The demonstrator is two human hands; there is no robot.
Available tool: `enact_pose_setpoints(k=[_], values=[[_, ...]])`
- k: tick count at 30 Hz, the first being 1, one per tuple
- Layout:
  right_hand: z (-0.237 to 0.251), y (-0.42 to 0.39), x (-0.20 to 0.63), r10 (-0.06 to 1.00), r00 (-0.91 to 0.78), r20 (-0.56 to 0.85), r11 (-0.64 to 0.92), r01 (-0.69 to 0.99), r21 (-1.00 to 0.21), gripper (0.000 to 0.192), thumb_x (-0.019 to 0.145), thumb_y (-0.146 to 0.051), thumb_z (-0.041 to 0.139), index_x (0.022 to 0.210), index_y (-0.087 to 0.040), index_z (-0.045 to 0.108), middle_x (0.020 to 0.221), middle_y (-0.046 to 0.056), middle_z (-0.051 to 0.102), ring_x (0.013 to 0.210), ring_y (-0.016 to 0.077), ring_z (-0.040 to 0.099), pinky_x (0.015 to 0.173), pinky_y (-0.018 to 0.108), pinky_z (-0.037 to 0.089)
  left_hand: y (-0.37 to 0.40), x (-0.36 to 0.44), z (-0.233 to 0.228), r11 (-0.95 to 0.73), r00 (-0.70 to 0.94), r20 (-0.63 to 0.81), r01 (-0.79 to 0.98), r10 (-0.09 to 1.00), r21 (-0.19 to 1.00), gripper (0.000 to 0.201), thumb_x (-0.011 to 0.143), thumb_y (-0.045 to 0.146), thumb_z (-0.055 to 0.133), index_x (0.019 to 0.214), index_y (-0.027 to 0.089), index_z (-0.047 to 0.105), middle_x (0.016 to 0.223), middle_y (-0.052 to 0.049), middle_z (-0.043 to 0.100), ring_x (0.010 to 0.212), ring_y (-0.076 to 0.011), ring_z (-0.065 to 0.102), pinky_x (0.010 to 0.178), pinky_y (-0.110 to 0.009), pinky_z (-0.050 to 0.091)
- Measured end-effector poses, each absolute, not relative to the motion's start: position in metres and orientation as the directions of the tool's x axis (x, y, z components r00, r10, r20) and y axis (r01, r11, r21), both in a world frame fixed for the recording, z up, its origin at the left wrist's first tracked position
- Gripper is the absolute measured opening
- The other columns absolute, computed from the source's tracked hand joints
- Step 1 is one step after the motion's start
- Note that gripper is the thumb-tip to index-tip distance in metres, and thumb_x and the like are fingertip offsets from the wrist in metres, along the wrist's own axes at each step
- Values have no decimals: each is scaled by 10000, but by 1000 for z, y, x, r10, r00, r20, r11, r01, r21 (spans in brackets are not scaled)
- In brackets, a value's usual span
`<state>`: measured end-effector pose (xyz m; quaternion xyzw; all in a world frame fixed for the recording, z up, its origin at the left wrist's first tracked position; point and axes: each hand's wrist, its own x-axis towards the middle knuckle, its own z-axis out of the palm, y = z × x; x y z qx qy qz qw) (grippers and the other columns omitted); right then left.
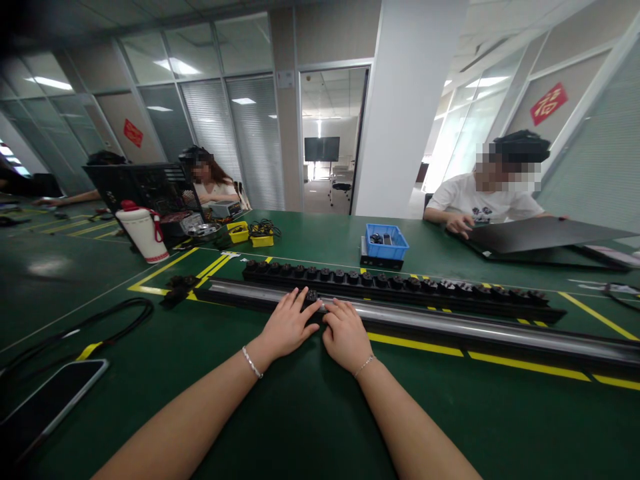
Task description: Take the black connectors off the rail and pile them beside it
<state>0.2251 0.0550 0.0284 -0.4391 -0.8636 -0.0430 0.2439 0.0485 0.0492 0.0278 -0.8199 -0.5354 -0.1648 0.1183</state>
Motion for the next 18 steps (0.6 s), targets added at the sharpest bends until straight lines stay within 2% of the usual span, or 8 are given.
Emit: enact_pose_setpoints(k=[4,8,12,18], values=[[29,54,229,791,-395,467,500,858,-120,192,750,-194,473,805,-245,650,1283,24,506,1293,264,268,1047,548,135,48,51,30,-379,354,388,925,851,-15,513,849,521,400,1318,312,383,1442,-81,312,1305,-305,280,1038,-492,244],[29,54,233,807,-446,387,509,858,-74,202,762,-238,481,763,-270,681,1259,5,523,1296,274,263,1051,522,126,47,55,31,-338,318,395,941,862,-18,493,847,505,412,1292,291,415,1419,-99,351,1282,-319,317,1030,-494,244],[29,54,233,806,-443,393,506,860,-69,221,772,-230,467,782,-275,684,1183,-3,570,1291,264,272,1055,497,134,45,55,32,-277,260,401,961,878,-17,495,838,496,433,1270,254,443,1391,-131,388,1257,-338,351,1018,-497,249],[27,54,232,801,-442,404,507,860,-64,225,767,-222,468,788,-274,686,1148,6,585,1287,256,279,1055,479,151,42,57,33,-221,206,367,975,907,-2,531,812,505,471,1282,261,432,1395,-135,385,1255,-358,349,1004,-524,250]])
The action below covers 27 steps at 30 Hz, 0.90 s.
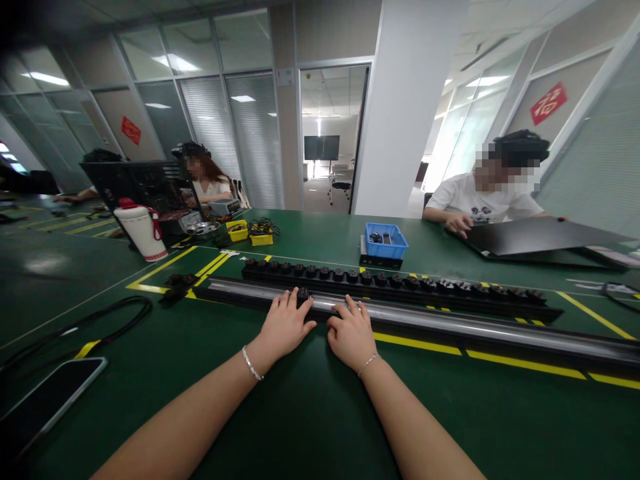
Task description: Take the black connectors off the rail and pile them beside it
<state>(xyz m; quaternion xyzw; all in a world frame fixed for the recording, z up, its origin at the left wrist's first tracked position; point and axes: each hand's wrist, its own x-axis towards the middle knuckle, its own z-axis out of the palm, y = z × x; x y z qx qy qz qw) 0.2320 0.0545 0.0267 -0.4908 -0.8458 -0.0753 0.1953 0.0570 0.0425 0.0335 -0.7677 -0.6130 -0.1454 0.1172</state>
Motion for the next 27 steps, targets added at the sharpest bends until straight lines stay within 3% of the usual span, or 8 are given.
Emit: enact_pose_setpoints(k=[5,16,20,24,27], values=[[26,55,232,797,-439,414,506,860,-61,227,766,-223,466,786,-272,687,1113,18,594,1282,258,289,1053,471,163,43,60,33,-190,189,345,981,919,-33,634,765,571,506,1300,241,429,1389,-160,387,1265,-385,323,1006,-550,225],[26,55,233,798,-441,411,509,858,-68,230,777,-217,454,787,-261,679,1108,21,587,1292,248,273,1054,445,169,42,62,39,-95,103,319,995,942,-39,662,756,560,529,1282,161,468,1344,-215,425,1246,-413,339,1022,-569,163],[26,55,234,794,-446,412,515,854,-69,230,778,-216,453,784,-260,679,1102,24,588,1290,247,279,1054,438,173,41,61,42,-67,75,307,997,949,-38,652,755,557,534,1282,180,471,1351,-201,424,1250,-419,329,1015,-591,149],[26,56,234,798,-440,411,511,856,-76,225,782,-220,455,781,-262,677,1096,16,591,1288,244,283,1056,425,167,39,61,50,-4,10,226,1000,974,-28,699,734,535,574,1304,152,450,1372,-225,383,1265,-434,293,1027,-585,99],[25,57,234,803,-435,408,508,857,-84,217,783,-230,464,779,-265,678,1095,14,592,1288,242,280,1056,417,162,39,63,55,57,-44,144,995,989,-86,751,730,560,559,1342,155,400,1397,-226,344,1270,-438,279,1028,-579,78]])
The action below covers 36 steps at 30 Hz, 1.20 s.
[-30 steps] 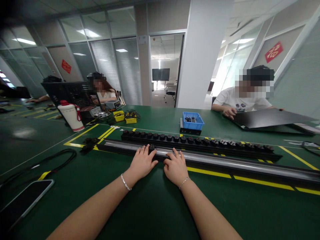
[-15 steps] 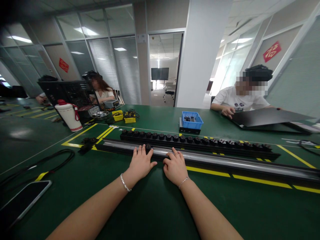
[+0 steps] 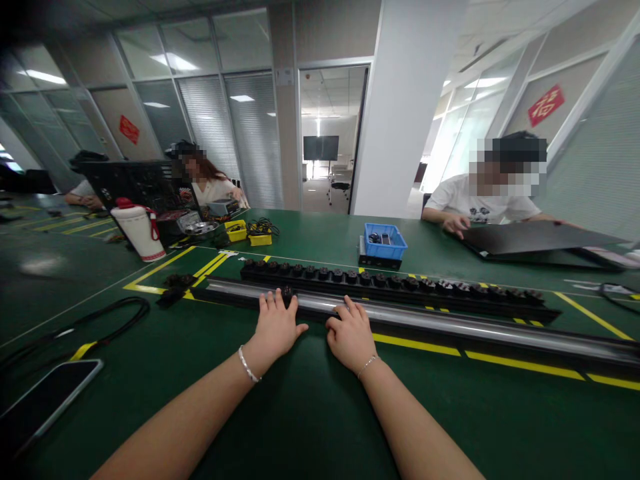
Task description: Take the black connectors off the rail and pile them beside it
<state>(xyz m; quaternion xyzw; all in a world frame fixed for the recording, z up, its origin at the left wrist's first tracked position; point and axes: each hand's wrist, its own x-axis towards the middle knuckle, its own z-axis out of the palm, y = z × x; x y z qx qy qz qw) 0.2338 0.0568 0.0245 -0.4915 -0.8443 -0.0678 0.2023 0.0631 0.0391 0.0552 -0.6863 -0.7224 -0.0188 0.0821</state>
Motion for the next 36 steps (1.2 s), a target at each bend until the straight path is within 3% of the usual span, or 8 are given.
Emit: enact_pose_setpoints(k=[9,22,36], values=[[23,57,234,798,-437,415,510,857,-79,213,780,-230,470,784,-272,680,1102,11,590,1289,237,277,1056,405,154,36,65,63,86,-73,77,979,994,-185,788,748,596,505,1376,151,337,1388,-246,342,1266,-427,297,1023,-548,105],[24,57,234,803,-442,400,509,858,-74,217,782,-233,468,799,-275,680,1105,8,586,1289,236,273,1053,400,152,40,45,74,112,-108,30,980,994,-165,745,774,575,489,1343,106,390,1303,-286,437,1180,-400,423,937,-475,282],[25,57,235,800,-446,401,512,856,-71,226,788,-233,465,802,-277,687,1092,17,589,1287,227,274,1049,393,164,39,44,75,149,-152,-1,971,988,-185,784,758,564,520,1362,93,350,1335,-291,392,1199,-387,397,914,-446,307]])
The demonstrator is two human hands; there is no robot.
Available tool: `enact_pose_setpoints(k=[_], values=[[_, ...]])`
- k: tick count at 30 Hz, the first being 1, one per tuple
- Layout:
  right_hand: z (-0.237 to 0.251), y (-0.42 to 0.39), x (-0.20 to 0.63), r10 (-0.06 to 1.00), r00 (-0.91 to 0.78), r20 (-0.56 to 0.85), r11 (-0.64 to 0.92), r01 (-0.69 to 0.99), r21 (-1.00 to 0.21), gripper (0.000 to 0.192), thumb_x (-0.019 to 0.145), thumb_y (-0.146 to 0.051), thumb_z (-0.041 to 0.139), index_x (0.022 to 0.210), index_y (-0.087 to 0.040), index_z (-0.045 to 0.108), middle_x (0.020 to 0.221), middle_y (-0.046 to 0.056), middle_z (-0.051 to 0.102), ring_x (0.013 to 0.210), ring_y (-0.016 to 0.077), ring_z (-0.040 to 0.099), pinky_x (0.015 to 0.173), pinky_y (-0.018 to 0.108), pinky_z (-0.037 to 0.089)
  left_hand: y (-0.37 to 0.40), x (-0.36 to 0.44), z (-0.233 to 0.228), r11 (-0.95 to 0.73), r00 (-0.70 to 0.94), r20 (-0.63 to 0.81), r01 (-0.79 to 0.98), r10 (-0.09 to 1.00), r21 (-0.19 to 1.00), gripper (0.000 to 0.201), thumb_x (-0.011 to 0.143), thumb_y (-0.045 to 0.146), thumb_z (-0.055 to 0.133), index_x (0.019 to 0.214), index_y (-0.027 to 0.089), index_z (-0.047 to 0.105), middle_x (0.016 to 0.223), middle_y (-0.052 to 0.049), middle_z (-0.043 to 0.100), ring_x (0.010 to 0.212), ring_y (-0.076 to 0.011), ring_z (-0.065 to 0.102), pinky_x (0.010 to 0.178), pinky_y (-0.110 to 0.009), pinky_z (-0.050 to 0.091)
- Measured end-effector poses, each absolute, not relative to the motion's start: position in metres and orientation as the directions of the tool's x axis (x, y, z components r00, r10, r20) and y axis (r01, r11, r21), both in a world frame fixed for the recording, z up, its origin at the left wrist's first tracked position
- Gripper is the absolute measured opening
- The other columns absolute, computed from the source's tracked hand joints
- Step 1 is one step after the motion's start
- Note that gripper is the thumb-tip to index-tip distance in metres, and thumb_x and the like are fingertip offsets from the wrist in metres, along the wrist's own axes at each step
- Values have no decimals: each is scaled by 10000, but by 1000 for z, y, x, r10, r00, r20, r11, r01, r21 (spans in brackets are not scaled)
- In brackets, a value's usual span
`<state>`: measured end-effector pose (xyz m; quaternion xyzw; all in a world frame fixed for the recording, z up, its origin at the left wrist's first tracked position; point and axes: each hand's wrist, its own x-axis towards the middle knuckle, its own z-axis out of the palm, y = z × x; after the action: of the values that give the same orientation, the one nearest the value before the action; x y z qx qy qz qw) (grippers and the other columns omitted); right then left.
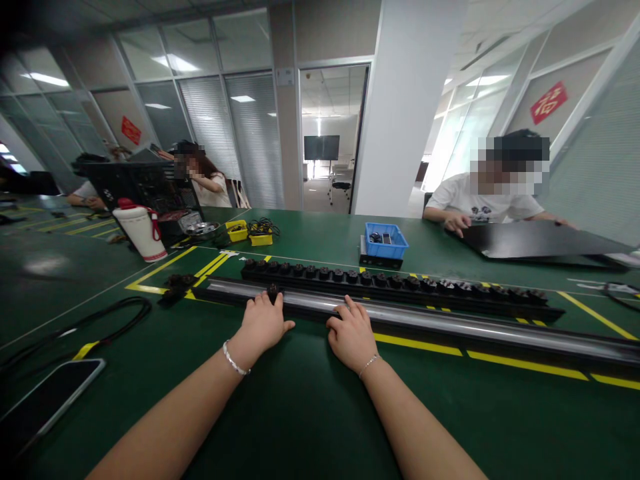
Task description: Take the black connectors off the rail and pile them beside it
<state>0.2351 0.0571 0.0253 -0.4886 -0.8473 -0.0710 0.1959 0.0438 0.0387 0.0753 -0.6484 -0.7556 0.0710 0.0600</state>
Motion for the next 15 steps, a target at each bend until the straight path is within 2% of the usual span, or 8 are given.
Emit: enact_pose_setpoints(k=[8,15], values=[[26,57,235,806,-450,385,514,854,-79,234,793,-232,454,803,-272,684,1096,16,588,1290,237,272,1050,403,165,43,27,83,189,-203,-68,968,977,-165,774,767,595,467,1359,109,352,1325,-271,416,1197,-365,408,917,-429,318],[26,56,234,801,-451,394,517,853,-73,237,790,-228,451,795,-271,684,1094,17,589,1287,240,280,1046,407,181,46,13,86,208,-222,-117,970,968,-123,794,756,618,453,1366,121,349,1358,-265,377,1228,-388,370,940,-459,305]])
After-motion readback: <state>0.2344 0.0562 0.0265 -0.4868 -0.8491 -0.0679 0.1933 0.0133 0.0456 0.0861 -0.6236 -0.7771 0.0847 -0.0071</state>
